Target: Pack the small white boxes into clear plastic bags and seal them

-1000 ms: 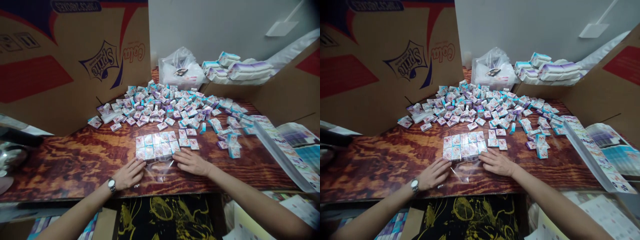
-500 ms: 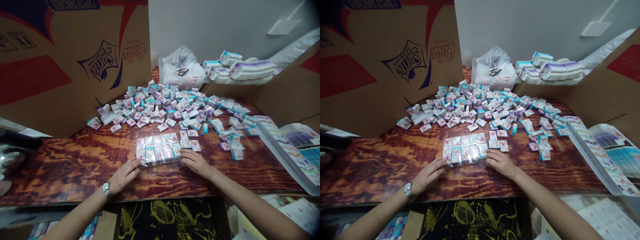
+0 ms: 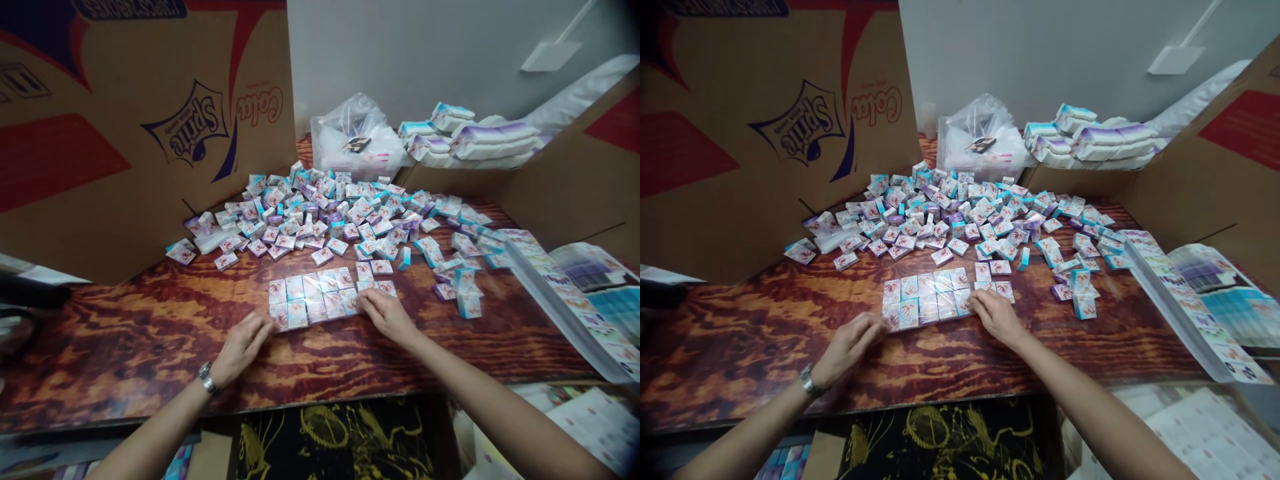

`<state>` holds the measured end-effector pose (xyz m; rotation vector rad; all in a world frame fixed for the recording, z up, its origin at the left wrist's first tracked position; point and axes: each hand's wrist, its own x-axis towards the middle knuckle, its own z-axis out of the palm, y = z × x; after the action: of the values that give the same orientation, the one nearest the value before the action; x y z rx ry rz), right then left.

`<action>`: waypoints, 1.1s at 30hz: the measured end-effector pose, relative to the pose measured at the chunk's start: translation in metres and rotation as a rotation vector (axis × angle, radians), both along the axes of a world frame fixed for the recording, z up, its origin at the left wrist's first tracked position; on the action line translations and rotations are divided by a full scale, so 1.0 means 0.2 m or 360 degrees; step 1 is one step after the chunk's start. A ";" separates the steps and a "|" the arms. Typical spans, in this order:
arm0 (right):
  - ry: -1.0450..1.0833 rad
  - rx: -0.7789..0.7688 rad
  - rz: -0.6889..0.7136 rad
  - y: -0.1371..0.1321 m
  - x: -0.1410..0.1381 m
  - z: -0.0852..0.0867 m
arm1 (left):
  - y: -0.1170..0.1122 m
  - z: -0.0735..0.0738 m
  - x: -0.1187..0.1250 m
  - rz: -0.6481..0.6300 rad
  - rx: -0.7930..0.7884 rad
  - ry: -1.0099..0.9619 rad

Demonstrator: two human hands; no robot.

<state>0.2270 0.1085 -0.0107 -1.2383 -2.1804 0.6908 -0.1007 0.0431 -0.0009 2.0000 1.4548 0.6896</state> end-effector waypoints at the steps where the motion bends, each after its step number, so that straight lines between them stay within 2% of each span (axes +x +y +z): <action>1: -0.0009 -0.0029 -0.0032 0.01 -0.01 0.01 | 0.01 0.01 0.00 0.0043 -0.0040 0.0003; 7: -0.0239 -0.0034 -0.0185 0.04 -0.07 0.03 | 0.02 0.02 0.03 0.0245 -0.0178 -0.0065; 15: -0.0520 0.0019 -0.0259 0.07 -0.10 -0.02 | 0.04 -0.02 0.06 0.0453 -0.0104 -0.0219; 27: -0.0257 -0.0012 -0.0457 0.04 -0.14 -0.09 | 0.07 -0.13 0.07 0.0755 -0.0086 -0.0369; 33: -0.0236 -0.0096 -0.0462 0.08 -0.14 -0.11 | 0.09 -0.14 0.06 0.0843 -0.0131 -0.0435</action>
<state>0.1994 0.1236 -0.0318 -1.6427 -2.0462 0.5624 -0.0887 0.0604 -0.0284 1.3908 1.8160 1.0542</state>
